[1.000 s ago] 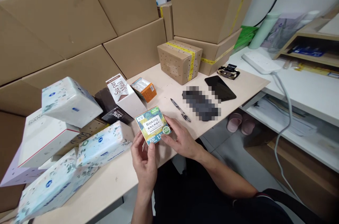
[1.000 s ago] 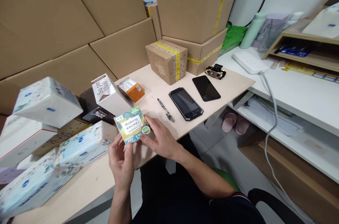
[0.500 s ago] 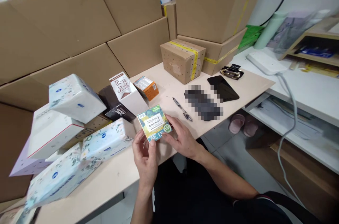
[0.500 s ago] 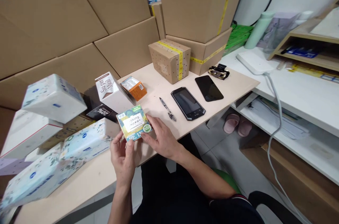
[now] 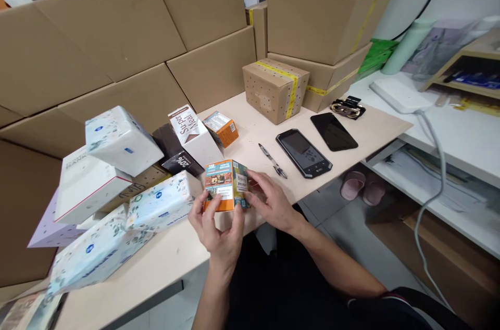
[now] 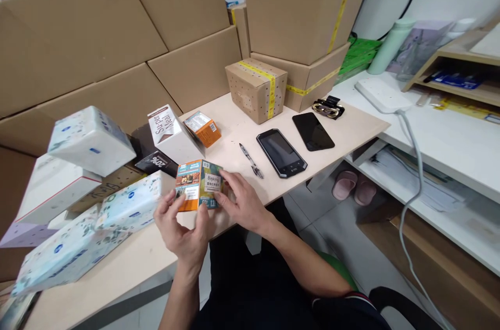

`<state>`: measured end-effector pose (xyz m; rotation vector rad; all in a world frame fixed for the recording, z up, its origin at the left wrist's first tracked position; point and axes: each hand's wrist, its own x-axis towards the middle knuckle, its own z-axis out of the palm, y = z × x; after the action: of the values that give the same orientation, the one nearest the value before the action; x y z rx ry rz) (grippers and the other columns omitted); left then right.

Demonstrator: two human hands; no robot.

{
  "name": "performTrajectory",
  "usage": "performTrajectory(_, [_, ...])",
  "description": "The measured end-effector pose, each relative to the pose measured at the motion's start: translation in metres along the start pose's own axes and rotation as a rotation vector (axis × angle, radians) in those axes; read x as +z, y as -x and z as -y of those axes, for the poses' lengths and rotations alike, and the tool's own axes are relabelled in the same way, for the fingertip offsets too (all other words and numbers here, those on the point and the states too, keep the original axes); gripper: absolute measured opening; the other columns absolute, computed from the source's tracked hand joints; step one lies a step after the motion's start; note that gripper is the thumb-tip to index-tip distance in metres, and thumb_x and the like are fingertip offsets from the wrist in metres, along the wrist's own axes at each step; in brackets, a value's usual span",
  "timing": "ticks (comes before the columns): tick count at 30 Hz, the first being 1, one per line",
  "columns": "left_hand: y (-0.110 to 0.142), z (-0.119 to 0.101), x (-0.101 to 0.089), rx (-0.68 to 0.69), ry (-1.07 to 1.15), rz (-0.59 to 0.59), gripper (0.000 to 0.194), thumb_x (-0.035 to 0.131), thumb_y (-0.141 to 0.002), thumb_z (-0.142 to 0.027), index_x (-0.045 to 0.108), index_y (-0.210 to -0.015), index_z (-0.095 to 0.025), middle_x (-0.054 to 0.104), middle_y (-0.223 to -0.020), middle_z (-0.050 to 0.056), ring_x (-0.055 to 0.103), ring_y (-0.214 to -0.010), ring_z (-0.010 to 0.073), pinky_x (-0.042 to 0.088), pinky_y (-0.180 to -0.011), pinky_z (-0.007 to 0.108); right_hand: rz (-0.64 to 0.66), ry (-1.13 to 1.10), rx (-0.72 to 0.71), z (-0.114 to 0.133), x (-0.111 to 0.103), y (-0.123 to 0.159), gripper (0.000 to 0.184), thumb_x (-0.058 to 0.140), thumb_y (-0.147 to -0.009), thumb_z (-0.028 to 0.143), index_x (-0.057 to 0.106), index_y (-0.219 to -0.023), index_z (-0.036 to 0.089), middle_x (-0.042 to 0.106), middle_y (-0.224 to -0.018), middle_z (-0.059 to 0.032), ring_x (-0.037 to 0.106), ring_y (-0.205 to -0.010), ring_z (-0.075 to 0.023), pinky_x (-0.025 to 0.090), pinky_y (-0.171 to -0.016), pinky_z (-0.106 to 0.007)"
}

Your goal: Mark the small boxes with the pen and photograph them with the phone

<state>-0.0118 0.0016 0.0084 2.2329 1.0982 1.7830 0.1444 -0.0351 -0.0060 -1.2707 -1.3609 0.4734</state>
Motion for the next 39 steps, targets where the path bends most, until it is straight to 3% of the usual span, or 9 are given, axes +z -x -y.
performTrajectory(9, [0.007, 0.004, 0.005, -0.02, 0.023, 0.189, 0.045, 0.074, -0.083, -0.027, 0.062, -0.126, -0.028, 0.05, -0.134, 0.011, 0.05, -0.129, 0.0288, 0.042, -0.107, 0.046, -0.053, 0.106, 0.04, -0.001, 0.001, -0.003, 0.039, 0.04, -0.103, 0.037, 0.057, -0.135, 0.023, 0.059, -0.125, -0.0136, 0.056, -0.121, -0.025, 0.048, -0.108, -0.05])
performTrajectory(14, [0.009, 0.003, 0.0, -0.363, 0.243, 0.16, 0.052, 0.064, -0.092, -0.039, 0.047, -0.139, -0.024, 0.051, -0.137, 0.013, 0.054, -0.124, 0.0251, 0.047, -0.102, 0.041, -0.076, 0.015, 0.057, 0.003, -0.002, -0.001, 0.045, 0.043, -0.102, 0.044, 0.051, -0.141, 0.023, 0.061, -0.12, -0.0119, 0.06, -0.107, -0.0225, 0.054, -0.095, -0.044])
performTrajectory(17, [0.01, 0.003, -0.003, -0.519, 0.356, 0.22, 0.046, 0.056, -0.095, -0.046, 0.051, -0.134, -0.022, 0.057, -0.132, 0.012, 0.06, -0.116, 0.0234, 0.049, -0.098, 0.038, 0.006, -0.02, 0.035, 0.005, -0.004, 0.0, 0.054, 0.05, -0.099, 0.047, 0.044, -0.148, 0.025, 0.061, -0.117, -0.0106, 0.062, -0.096, -0.0201, 0.057, -0.086, -0.039])
performTrajectory(22, [0.01, 0.004, -0.003, -0.3, 0.354, 0.176, 0.048, 0.054, -0.096, -0.042, 0.05, -0.139, -0.022, 0.056, -0.139, 0.013, 0.052, -0.13, 0.0287, 0.041, -0.109, 0.048, 0.045, -0.069, 0.017, 0.006, -0.006, -0.002, 0.043, 0.045, -0.102, 0.036, 0.048, -0.144, 0.027, 0.061, -0.134, -0.0093, 0.06, -0.119, -0.0213, 0.052, -0.103, -0.041])
performTrajectory(26, [0.004, 0.002, -0.002, -0.015, 0.182, 0.272, 0.048, 0.053, -0.097, -0.031, 0.048, -0.144, -0.024, 0.058, -0.141, 0.011, 0.041, -0.141, 0.0282, 0.025, -0.12, 0.055, -0.095, -0.01, 0.02, 0.004, -0.004, -0.003, 0.034, 0.04, -0.103, 0.029, 0.06, -0.128, 0.022, 0.064, -0.125, -0.0112, 0.061, -0.118, -0.0208, 0.051, -0.105, -0.042])
performTrajectory(29, [0.001, 0.001, -0.001, 0.045, 0.159, 0.291, 0.046, 0.051, -0.097, -0.029, 0.048, -0.143, -0.024, 0.057, -0.142, 0.011, 0.042, -0.14, 0.028, 0.02, -0.121, 0.056, -0.177, 0.031, 0.016, 0.002, -0.002, -0.002, 0.031, 0.039, -0.102, 0.026, 0.063, -0.121, 0.021, 0.064, -0.118, -0.0111, 0.061, -0.114, -0.0203, 0.052, -0.101, -0.041])
performTrajectory(33, [0.006, 0.004, -0.002, -0.171, 0.152, 0.177, 0.042, 0.053, -0.097, -0.037, 0.053, -0.137, -0.026, 0.055, -0.137, 0.011, 0.047, -0.132, 0.027, 0.033, -0.113, 0.049, -0.199, 0.035, 0.002, -0.002, 0.0, 0.0, 0.031, 0.038, -0.101, 0.021, 0.063, -0.119, 0.021, 0.063, -0.117, -0.0104, 0.06, -0.113, -0.0198, 0.052, -0.101, -0.04])
performTrajectory(36, [0.01, 0.008, -0.003, -0.411, 0.24, 0.256, 0.042, 0.051, -0.098, -0.043, 0.053, -0.136, -0.025, 0.056, -0.132, 0.011, 0.054, -0.123, 0.0252, 0.042, -0.105, 0.043, -0.249, 0.038, -0.011, -0.004, 0.0, 0.001, 0.032, 0.037, -0.1, 0.019, 0.063, -0.118, 0.021, 0.064, -0.116, -0.01, 0.061, -0.111, -0.02, 0.052, -0.099, -0.041])
performTrajectory(39, [0.011, 0.009, -0.002, -0.513, 0.338, 0.338, 0.043, 0.052, -0.098, -0.046, 0.052, -0.135, -0.024, 0.057, -0.134, 0.011, 0.054, -0.125, 0.0254, 0.042, -0.107, 0.043, -0.298, 0.017, 0.011, -0.005, 0.0, 0.002, 0.031, 0.037, -0.101, 0.021, 0.062, -0.12, 0.023, 0.066, -0.117, -0.0087, 0.062, -0.112, -0.0201, 0.051, -0.1, -0.041])
